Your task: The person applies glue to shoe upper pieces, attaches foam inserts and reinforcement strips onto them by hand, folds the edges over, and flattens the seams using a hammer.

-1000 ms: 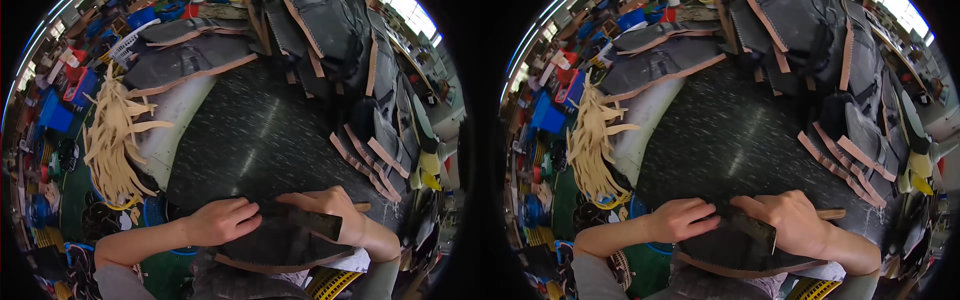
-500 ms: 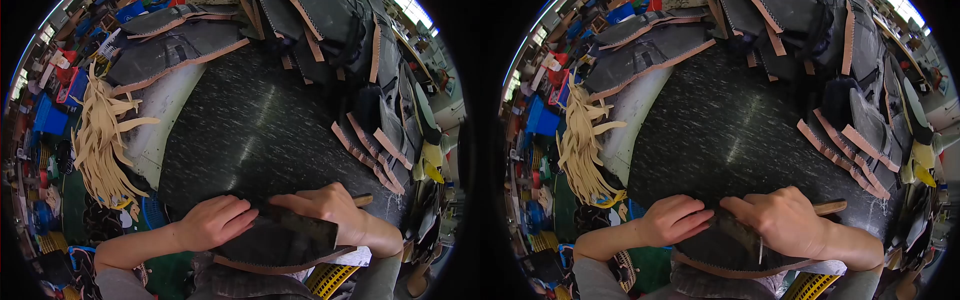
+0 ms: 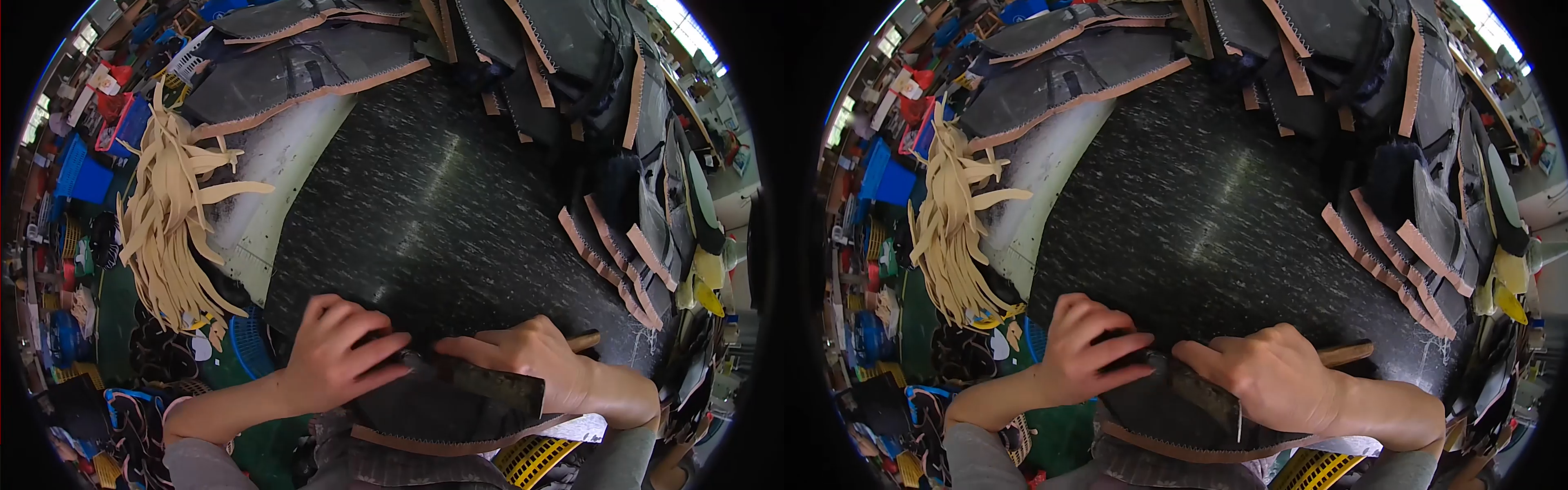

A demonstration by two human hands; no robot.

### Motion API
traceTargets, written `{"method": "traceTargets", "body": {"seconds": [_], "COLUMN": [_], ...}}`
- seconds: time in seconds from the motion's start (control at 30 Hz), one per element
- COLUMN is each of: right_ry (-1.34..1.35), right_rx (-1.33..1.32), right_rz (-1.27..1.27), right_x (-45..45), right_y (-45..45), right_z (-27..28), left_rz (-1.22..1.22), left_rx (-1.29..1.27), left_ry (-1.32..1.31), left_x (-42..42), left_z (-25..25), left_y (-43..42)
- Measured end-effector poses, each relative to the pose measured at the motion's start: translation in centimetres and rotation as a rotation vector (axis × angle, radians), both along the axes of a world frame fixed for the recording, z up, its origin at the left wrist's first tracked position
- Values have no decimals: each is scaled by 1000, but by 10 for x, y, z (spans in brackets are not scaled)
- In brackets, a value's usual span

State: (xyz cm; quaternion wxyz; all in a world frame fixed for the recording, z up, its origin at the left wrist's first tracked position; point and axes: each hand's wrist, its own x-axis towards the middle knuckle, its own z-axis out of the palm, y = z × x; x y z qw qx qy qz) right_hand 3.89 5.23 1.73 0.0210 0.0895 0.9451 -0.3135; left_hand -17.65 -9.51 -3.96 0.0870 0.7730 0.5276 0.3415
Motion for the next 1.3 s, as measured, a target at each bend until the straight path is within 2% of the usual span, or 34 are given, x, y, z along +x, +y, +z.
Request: {"method": "traceTargets", "body": {"seconds": [0.07,0.2,0.3,0.37,0.6,0.7,0.8,0.87,1.03,1.1,1.13,1.2,1.27,1.3], "right_ry": [-18,-13,-19,1,19,74,13,89,52,53,103,189,254,336], "right_rx": [14,53,61,59,75,84,159,145,175,21,27,311,556,581], "right_rz": [-10,5,-6,-16,7,-34,36,-19,38,-40,-148,-505,-842,-805], "right_x": [2,3,5,5,-1,-8,-12,-14,-8,13,34,88,150,142], "right_y": [-1,-3,-4,-6,-7,-7,-14,-8,-19,-8,-7,-17,-21,3], "right_z": [1,2,2,3,6,14,11,14,6,12,17,13,-1,-2], "left_rz": [156,165,129,49,20,-11,-42,-59,-132,-144,-152,-140,108,50], "left_rx": [-138,-155,-51,18,22,30,27,62,146,188,160,161,-157,-9], "left_ry": [-80,-153,-100,42,33,75,158,168,180,169,113,77,-80,-61], "left_x": [-1,7,10,12,10,11,10,10,7,4,2,3,14,27], "left_z": [1,-9,-13,-13,-10,-5,0,-2,-6,-12,-15,-10,11,26], "left_y": [-10,-16,-19,-23,-21,-21,-22,-22,-22,-21,-21,-23,-28,-29]}}
